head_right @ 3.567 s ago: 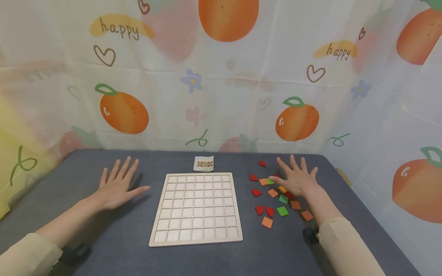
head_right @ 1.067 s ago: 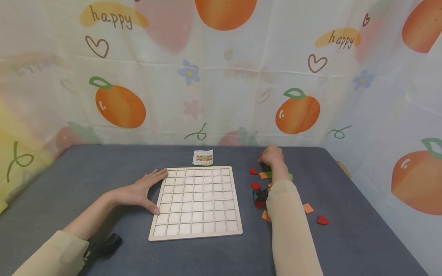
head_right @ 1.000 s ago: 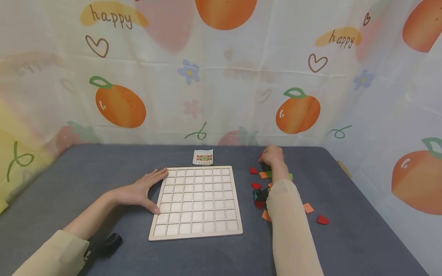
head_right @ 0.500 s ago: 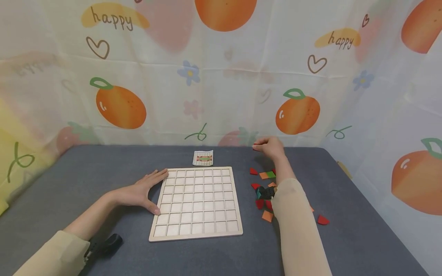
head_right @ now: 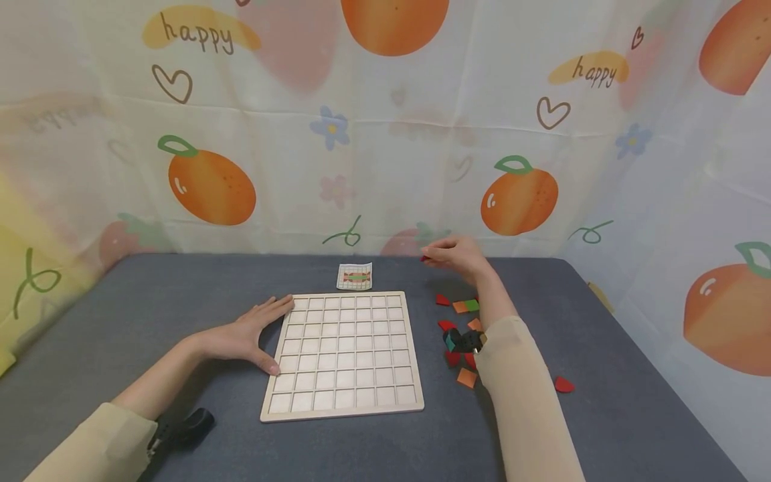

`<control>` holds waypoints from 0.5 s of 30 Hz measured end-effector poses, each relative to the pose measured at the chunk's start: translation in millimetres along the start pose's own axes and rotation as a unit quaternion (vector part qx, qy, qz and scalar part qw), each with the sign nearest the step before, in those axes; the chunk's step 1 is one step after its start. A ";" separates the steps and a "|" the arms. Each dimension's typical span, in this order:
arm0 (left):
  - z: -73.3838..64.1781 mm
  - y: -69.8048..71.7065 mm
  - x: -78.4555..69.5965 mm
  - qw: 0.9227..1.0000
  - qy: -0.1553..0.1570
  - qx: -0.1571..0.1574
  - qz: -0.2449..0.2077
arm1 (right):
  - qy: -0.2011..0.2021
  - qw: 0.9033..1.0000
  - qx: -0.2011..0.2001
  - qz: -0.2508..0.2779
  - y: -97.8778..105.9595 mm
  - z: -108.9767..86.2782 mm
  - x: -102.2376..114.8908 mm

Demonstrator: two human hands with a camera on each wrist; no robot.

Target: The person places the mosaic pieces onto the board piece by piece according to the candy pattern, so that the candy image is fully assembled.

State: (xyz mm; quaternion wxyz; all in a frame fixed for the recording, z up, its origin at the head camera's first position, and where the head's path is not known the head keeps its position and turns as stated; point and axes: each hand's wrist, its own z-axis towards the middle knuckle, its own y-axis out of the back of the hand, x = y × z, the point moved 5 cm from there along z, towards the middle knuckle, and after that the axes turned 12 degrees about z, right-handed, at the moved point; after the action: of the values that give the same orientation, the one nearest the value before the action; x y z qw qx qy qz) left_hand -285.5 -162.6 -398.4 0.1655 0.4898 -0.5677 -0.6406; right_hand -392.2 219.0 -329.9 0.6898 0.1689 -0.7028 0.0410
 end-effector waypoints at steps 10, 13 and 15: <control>-0.1 0.5 -0.3 1.000 0.001 -0.002 -0.003 | 0.001 0.998 0.058 0.019 -28.0 -2.5 2.8; -0.5 1.0 -1.3 1.000 0.001 -0.002 -0.002 | -0.003 0.997 0.078 0.005 -35.2 -4.1 2.0; -0.7 1.3 -1.9 1.000 0.001 -0.002 -0.003 | -0.004 0.996 0.090 -0.009 -39.3 -5.7 1.1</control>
State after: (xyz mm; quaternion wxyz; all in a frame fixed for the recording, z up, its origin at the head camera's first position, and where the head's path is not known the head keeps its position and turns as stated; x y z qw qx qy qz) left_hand -284.5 -161.9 -396.3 0.1653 0.4916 -0.5647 -0.6420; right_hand -375.2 183.6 -335.4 0.6692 0.2363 -0.6978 0.0970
